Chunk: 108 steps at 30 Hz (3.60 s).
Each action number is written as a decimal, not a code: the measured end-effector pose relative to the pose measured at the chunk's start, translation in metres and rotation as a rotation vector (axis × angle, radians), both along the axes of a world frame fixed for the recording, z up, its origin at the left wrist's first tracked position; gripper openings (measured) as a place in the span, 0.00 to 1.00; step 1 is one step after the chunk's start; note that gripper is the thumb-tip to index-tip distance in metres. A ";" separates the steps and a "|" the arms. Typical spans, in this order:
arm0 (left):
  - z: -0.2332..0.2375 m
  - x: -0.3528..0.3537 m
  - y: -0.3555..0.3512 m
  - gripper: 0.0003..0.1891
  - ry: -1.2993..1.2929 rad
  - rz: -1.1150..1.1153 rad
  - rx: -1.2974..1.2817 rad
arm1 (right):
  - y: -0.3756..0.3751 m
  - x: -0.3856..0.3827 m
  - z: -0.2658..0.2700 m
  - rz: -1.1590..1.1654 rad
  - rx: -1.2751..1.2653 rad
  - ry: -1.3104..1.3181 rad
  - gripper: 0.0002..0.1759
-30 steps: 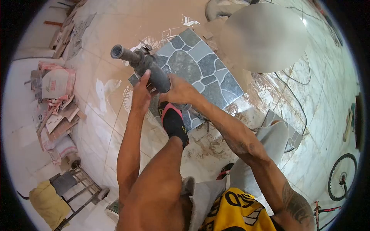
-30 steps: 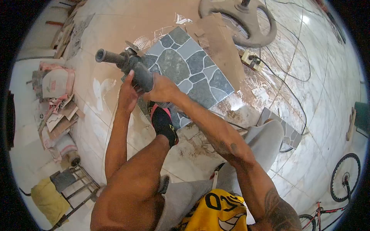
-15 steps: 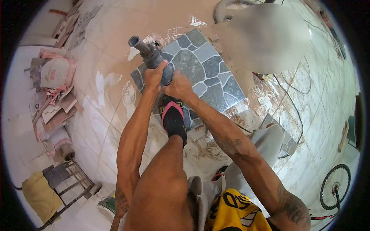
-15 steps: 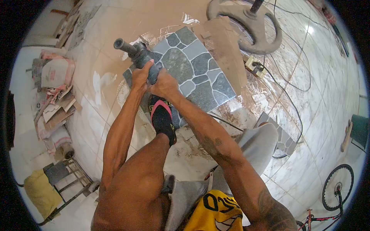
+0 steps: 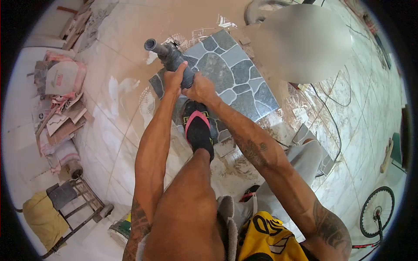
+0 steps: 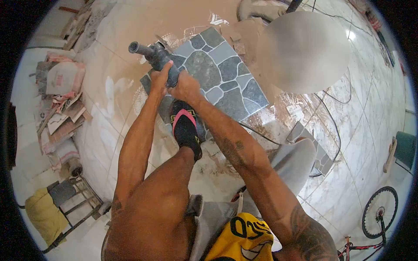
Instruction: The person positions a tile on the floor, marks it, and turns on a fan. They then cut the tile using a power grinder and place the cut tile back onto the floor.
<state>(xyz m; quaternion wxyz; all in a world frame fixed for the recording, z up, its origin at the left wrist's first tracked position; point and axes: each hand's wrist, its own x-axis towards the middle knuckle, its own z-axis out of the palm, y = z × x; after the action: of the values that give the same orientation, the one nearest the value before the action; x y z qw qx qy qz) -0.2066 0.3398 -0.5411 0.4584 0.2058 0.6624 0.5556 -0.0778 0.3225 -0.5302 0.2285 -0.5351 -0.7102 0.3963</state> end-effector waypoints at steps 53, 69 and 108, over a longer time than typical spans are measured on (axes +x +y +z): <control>-0.008 -0.011 0.003 0.17 0.052 -0.053 -0.065 | 0.012 -0.005 0.001 0.078 -0.191 -0.134 0.38; -0.005 -0.013 0.003 0.19 0.006 -0.044 -0.138 | 0.014 -0.008 -0.003 0.069 -0.178 -0.129 0.35; -0.009 -0.010 -0.002 0.20 0.066 -0.035 -0.083 | 0.014 -0.007 -0.010 0.109 -0.203 -0.157 0.39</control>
<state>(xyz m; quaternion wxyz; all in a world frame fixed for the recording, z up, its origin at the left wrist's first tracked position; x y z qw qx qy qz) -0.2165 0.3381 -0.5501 0.4541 0.2166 0.6958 0.5126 -0.0848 0.3361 -0.5403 0.0950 -0.5455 -0.7101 0.4350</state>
